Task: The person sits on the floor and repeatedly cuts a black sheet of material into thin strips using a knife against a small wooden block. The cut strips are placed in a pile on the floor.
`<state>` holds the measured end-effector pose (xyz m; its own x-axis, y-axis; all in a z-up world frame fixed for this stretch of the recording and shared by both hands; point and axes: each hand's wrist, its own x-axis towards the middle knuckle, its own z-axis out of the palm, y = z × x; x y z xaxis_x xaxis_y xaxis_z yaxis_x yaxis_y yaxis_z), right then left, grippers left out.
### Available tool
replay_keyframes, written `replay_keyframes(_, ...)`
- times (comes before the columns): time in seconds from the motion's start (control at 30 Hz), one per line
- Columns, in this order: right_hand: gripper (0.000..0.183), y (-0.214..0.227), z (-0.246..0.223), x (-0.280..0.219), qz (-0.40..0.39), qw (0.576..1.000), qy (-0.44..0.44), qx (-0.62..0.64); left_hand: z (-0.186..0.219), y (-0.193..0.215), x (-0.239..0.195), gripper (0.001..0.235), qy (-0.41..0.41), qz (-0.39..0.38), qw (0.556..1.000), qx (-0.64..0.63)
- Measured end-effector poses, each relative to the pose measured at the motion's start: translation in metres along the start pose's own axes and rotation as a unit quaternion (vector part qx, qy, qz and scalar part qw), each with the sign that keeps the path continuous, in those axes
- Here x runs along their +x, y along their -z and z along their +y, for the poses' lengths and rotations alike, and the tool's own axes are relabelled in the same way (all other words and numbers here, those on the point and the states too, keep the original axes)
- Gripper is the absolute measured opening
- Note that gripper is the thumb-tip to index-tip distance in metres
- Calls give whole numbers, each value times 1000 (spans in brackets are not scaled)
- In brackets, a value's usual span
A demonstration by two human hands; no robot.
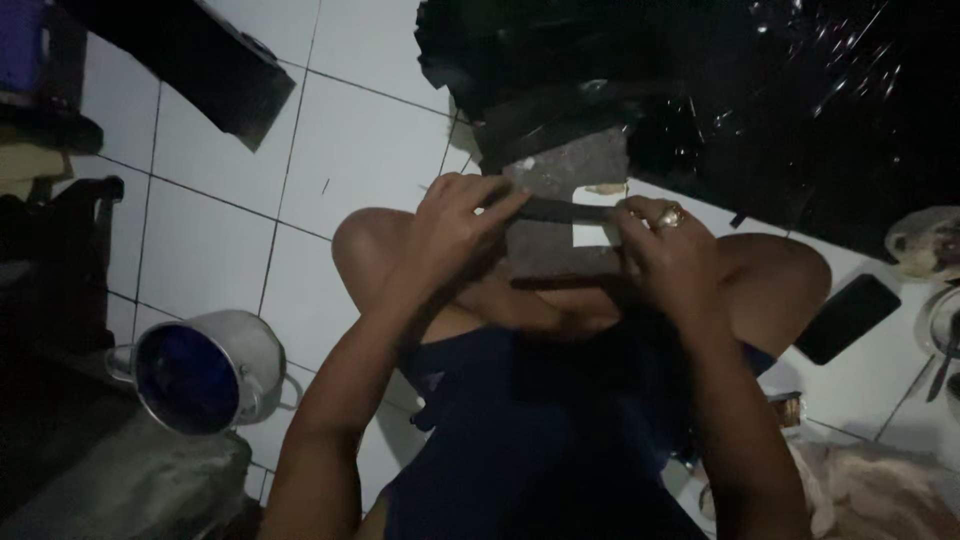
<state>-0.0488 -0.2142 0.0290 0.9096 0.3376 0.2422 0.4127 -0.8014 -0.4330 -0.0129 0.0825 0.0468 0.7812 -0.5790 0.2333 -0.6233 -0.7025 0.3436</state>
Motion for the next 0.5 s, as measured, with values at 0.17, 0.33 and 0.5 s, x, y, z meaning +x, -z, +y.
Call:
replay_keyframes(0.17,25,-3,-12,-16,-43,995,-60,65,20,-12,4,46,-21,24,999,-39)
replay_keyframes(0.33,26,-5,-14,-12,23,990,-84,108,50,-51,26,37,-10,25,995,-94)
replay_keyframes(0.5,25,-7,-7,-10,-32,984,-129,119,53,-71,32,33,-19,24,993,-113)
